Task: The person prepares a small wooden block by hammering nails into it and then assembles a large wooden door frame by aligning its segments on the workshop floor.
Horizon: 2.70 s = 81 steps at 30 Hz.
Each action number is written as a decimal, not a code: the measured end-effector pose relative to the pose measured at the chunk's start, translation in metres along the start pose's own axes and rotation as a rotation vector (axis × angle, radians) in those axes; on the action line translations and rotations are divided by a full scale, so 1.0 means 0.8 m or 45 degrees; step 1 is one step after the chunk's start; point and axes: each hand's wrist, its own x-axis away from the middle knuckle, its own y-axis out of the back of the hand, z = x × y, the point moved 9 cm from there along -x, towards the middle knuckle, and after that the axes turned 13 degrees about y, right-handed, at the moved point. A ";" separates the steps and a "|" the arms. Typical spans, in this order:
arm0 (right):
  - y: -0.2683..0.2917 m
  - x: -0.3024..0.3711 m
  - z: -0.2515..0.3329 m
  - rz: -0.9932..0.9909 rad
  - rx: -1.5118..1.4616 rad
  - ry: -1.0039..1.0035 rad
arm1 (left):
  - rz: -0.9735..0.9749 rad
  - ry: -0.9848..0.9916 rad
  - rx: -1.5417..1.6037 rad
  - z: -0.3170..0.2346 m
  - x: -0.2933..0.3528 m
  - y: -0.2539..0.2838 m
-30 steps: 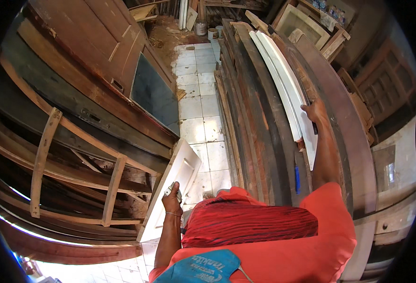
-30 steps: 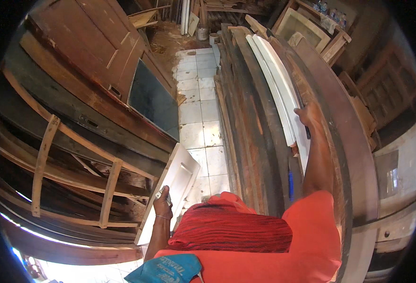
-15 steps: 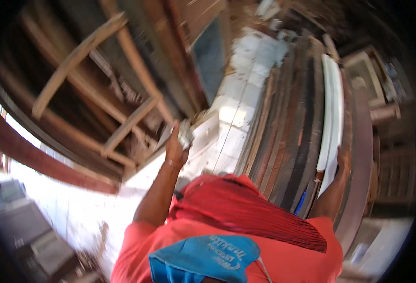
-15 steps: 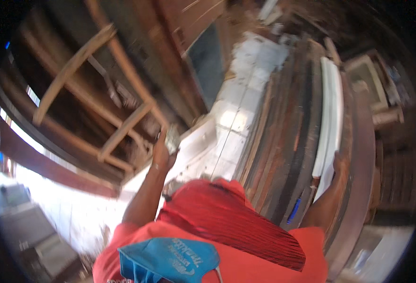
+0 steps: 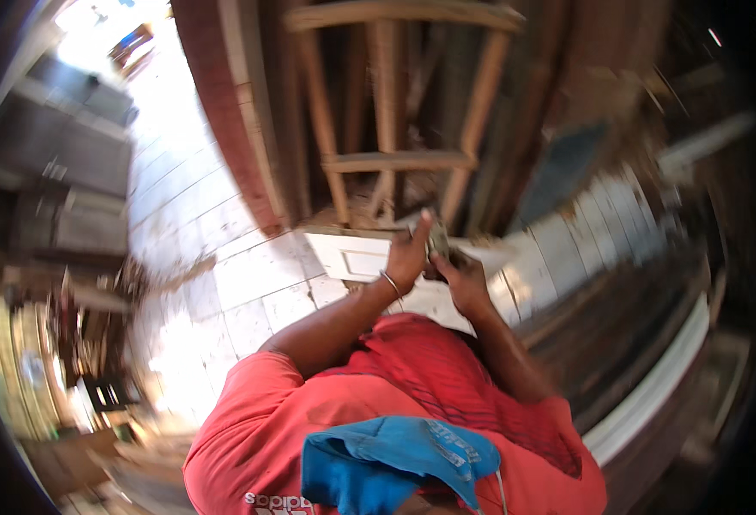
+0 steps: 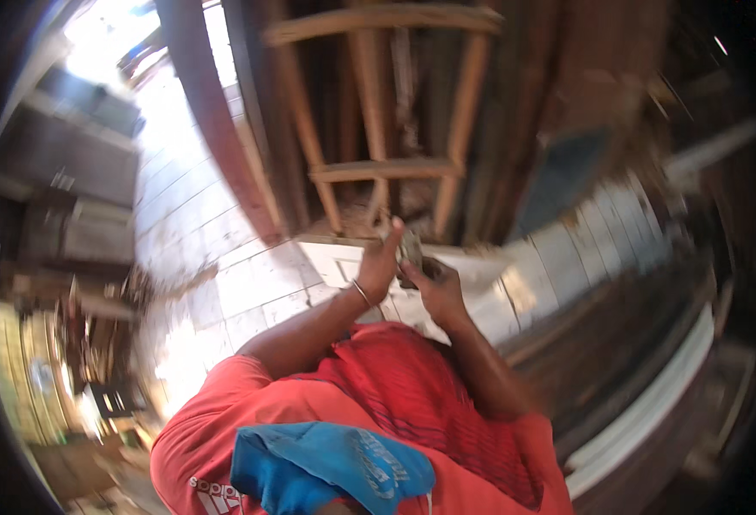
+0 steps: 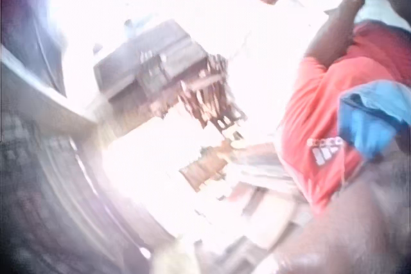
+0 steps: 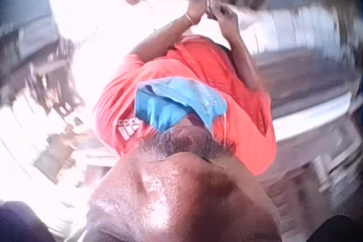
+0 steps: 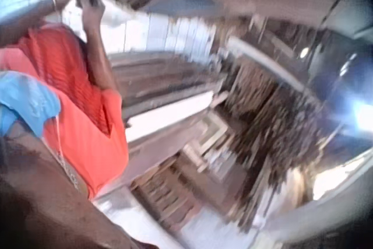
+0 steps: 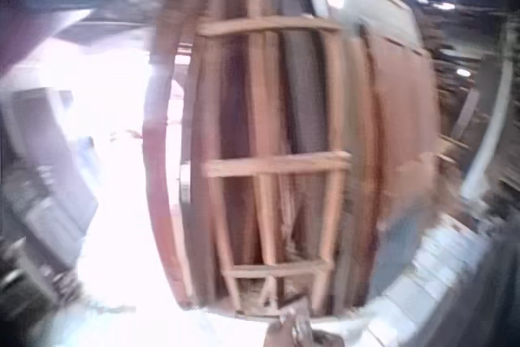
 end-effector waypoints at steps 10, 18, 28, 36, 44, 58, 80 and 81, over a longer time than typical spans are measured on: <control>-0.230 -0.010 -0.096 0.504 -0.074 0.030 | -0.707 0.301 0.778 0.152 0.056 0.219; -0.446 0.013 -0.193 0.809 -0.023 -0.466 | -0.940 0.136 0.830 0.224 0.085 0.445; -0.786 0.078 -0.213 1.159 -0.306 -0.968 | -0.730 -0.223 1.095 0.256 0.138 0.760; -0.967 0.042 -0.268 1.395 -0.466 -1.224 | -0.415 0.021 1.222 0.295 0.072 0.914; -1.185 -0.129 -0.293 1.649 -0.664 -1.182 | -0.510 0.037 1.030 0.227 -0.084 1.137; -1.594 -0.508 -0.219 1.410 -0.548 -1.090 | -0.557 -0.285 2.079 0.073 -0.400 1.568; -2.106 -1.251 -0.137 0.824 0.445 1.436 | -0.183 -0.359 0.720 -0.175 -1.071 2.158; -2.130 -1.287 -0.140 0.821 0.437 1.442 | -0.208 -0.382 0.704 -0.188 -1.104 2.186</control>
